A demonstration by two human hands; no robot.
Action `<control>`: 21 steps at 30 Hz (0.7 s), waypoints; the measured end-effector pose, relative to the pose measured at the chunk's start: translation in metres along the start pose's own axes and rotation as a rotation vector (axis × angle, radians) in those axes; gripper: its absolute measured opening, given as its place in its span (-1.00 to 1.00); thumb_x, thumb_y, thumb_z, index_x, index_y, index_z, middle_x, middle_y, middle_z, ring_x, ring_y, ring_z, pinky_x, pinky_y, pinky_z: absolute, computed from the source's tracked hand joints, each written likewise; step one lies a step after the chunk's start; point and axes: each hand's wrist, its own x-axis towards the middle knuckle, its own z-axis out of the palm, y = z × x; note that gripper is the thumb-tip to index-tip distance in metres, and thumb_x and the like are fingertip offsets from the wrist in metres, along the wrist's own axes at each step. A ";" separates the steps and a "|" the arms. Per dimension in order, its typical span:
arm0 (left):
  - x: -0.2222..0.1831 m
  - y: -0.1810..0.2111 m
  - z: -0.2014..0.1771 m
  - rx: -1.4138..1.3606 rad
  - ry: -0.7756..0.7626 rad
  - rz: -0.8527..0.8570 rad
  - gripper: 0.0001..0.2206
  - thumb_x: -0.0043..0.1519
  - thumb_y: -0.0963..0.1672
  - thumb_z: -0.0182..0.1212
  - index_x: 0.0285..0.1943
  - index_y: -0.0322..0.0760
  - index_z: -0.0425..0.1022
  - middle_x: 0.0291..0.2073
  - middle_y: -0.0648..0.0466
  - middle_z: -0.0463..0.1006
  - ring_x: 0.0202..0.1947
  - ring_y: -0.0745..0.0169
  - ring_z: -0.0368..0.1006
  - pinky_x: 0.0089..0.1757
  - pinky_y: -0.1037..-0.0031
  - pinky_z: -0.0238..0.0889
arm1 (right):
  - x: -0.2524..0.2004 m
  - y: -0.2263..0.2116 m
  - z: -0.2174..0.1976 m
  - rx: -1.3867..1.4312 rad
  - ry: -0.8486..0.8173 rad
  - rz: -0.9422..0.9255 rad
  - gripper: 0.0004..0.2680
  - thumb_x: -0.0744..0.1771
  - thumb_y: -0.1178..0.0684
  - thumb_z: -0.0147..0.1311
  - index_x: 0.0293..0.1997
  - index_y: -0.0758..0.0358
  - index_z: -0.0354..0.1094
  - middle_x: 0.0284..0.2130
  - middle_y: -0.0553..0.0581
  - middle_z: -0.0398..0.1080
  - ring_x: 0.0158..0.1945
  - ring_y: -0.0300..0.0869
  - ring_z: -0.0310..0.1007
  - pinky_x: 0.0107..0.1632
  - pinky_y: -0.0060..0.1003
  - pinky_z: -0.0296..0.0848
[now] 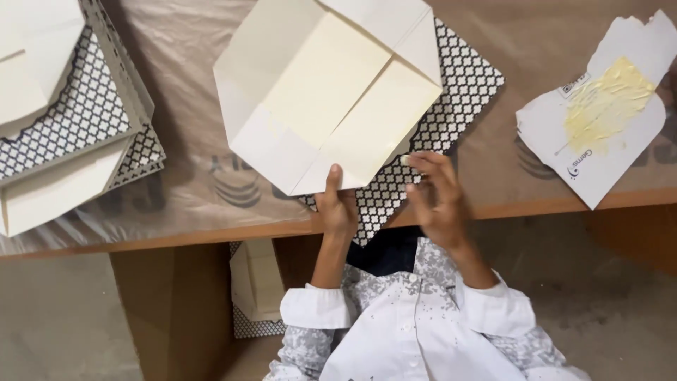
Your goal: Manually assembling patterned cardboard boxes by folding and pressing adhesive edges.
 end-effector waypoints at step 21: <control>-0.001 -0.003 -0.008 -0.005 0.007 -0.065 -0.45 0.33 -0.11 0.19 0.42 -0.54 0.10 0.20 -0.17 0.35 0.22 0.12 0.36 0.19 0.32 0.31 | -0.010 0.028 0.040 -0.590 -0.033 -0.502 -0.61 0.28 0.21 0.17 0.26 0.00 0.40 0.11 0.20 0.30 0.16 0.02 0.30 0.20 -0.08 0.34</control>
